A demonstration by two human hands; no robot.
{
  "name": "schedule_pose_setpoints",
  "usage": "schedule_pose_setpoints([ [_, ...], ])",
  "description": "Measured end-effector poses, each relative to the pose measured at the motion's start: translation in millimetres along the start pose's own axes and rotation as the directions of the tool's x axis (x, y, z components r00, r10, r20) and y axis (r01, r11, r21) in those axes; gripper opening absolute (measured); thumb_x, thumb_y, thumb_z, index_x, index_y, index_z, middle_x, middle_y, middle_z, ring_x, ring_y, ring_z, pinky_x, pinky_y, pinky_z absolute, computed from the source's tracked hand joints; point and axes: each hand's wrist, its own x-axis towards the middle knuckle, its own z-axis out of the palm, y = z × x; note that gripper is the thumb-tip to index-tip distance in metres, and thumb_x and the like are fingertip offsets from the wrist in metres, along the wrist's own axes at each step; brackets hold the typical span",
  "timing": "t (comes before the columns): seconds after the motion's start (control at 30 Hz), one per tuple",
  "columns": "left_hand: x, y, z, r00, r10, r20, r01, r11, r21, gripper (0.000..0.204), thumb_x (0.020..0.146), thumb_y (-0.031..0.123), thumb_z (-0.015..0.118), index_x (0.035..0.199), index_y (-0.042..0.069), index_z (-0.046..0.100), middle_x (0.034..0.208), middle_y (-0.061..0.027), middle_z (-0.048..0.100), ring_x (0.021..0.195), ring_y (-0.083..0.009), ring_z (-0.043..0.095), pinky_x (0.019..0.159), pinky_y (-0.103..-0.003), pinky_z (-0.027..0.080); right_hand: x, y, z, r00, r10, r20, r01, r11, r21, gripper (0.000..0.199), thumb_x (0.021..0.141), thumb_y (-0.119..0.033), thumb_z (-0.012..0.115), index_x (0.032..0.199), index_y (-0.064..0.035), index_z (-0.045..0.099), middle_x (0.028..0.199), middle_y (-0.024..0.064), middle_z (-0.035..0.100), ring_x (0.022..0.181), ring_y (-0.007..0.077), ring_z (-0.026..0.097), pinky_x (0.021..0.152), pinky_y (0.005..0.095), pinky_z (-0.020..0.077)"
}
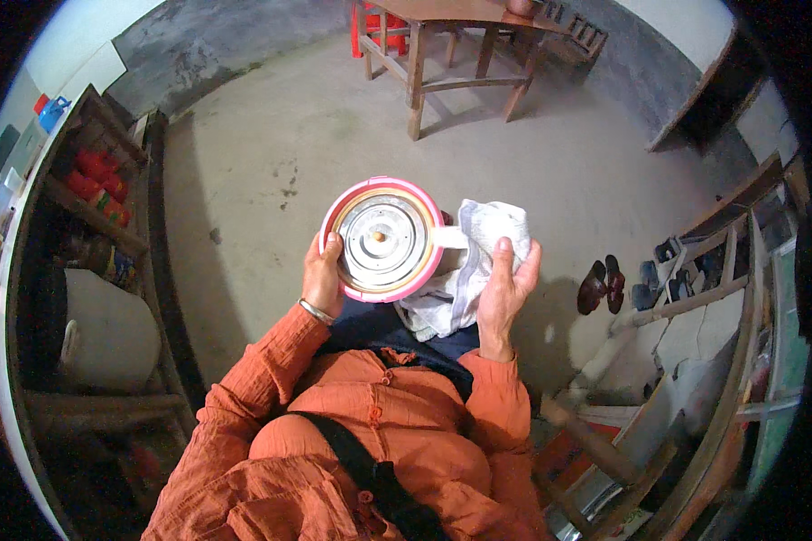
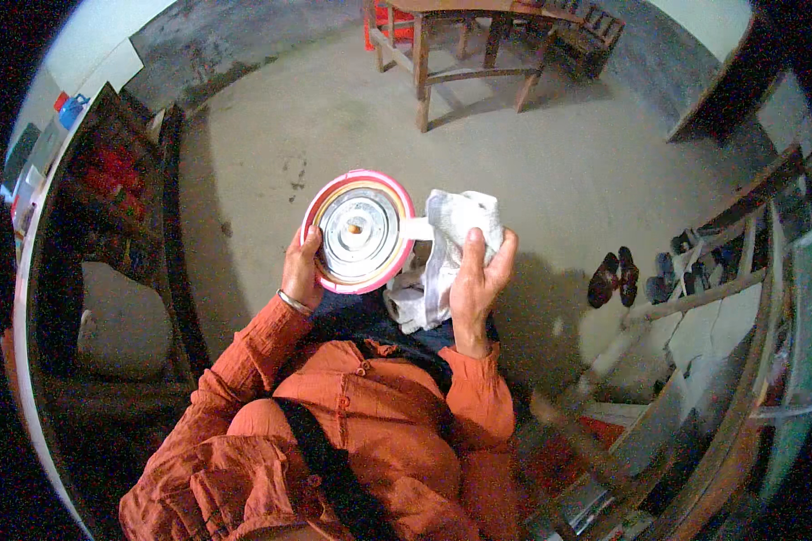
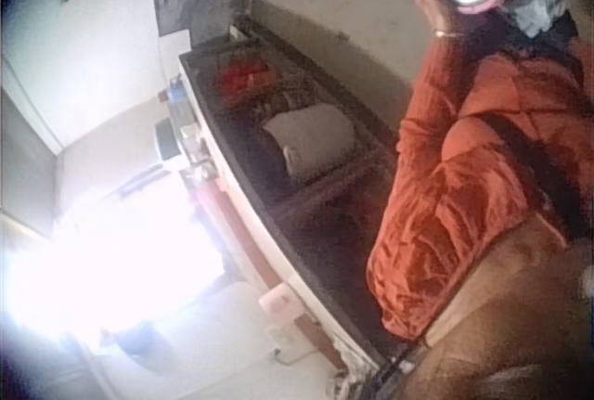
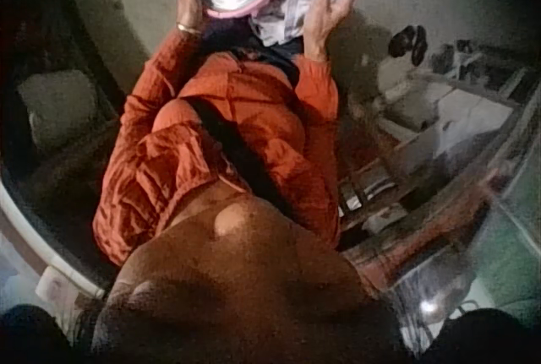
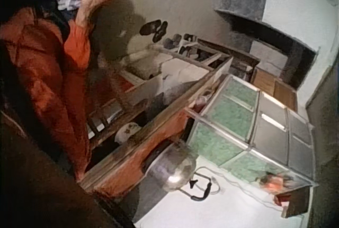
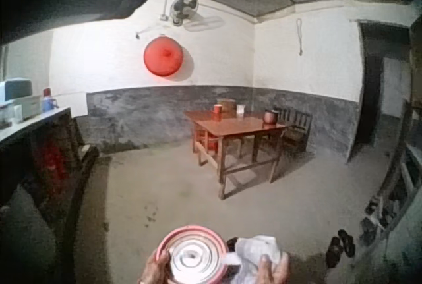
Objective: The person wipes the exterior and interior of a pink electric kettle using a white cloth. They move from a kitchen counter to a wooden chair, where they continue to clean the kettle's lid and base while seated.
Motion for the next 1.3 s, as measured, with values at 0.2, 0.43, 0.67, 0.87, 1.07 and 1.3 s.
schedule_pose_setpoints([
  [0.2,-29.4,5.2,19.0,0.933,-0.227,0.279,0.235,0.972,0.006,0.038,0.099,0.022,0.041,0.13,0.0,0.041,0.122,-0.0104,0.055,0.107,-0.0179,0.056,0.094,-0.033,0.046,-17.7,13.5,4.1,0.883,-0.388,0.264,0.405,0.914,-0.01,0.034,0.094,-0.028,0.049,0.116,-0.0024,0.048,0.128,0.0153,0.041,0.121,0.0259,0.038,0.101,0.0404,0.0315],
  [0.43,-42.0,0.5,14.8,0.895,-0.271,0.354,0.188,0.949,0.251,0.035,0.098,0.023,0.046,0.125,0.001,0.046,0.111,-0.0074,0.059,0.096,-0.0136,0.058,0.087,-0.03,0.047,-4.8,-18.8,2.6,0.858,0.207,0.471,-0.411,0.826,0.385,0.036,0.095,-0.024,0.041,0.121,-0.0003,0.048,0.118,0.0132,0.055,0.106,0.0205,0.056,0.093,0.032,0.0444],
  [0.67,-34.3,-3.7,27.7,0.941,-0.17,0.292,0.15,0.985,0.089,0.035,0.098,0.022,0.046,0.125,0.0,0.046,0.112,-0.0068,0.057,0.1,-0.0147,0.056,0.091,-0.03,0.045,-10.4,-21.2,3.5,0.934,0.235,0.27,-0.341,0.813,0.472,0.039,0.098,-0.032,0.04,0.122,-0.0025,0.045,0.113,0.0115,0.055,0.103,0.0204,0.057,0.086,0.0334,0.0478],
  [0.87,-17.2,1.8,31.6,0.952,-0.201,0.229,0.234,0.963,-0.13,0.034,0.099,0.02,0.04,0.126,0.0,0.041,0.112,-0.0112,0.057,0.097,-0.0194,0.06,0.084,-0.034,0.051,-23.9,-18.1,25.5,0.614,-0.668,0.421,0.769,0.627,-0.127,0.034,0.098,-0.031,0.041,0.119,-0.0046,0.049,0.137,0.0183,0.044,0.136,0.0422,0.023,0.11,0.0512,0.0177],
  [1.07,-32.7,-2.6,23.9,0.957,-0.174,0.231,0.171,0.985,0.035,0.033,0.099,0.021,0.043,0.125,0.001,0.044,0.114,-0.0078,0.057,0.101,-0.0135,0.055,0.09,-0.03,0.045,-6.5,-25.7,13.8,0.847,-0.348,0.401,0.38,0.925,0.002,0.048,0.096,-0.033,0.035,0.119,0.0046,0.053,0.132,0.0182,0.048,0.136,0.0344,0.028,0.111,0.0447,0.0209],
  [1.3,-36.4,2.6,23.2,0.915,-0.132,0.38,0.031,0.965,0.261,0.026,0.098,0.02,0.046,0.116,0.003,0.049,0.102,-0.0059,0.06,0.089,-0.0108,0.058,0.079,-0.026,0.049,3.0,-33.8,-0.1,0.751,0.283,0.596,-0.61,0.644,0.463,0.056,0.086,-0.031,0.051,0.127,0.0072,0.046,0.127,0.0164,0.052,0.114,0.0227,0.053,0.099,0.034,0.0403],
])
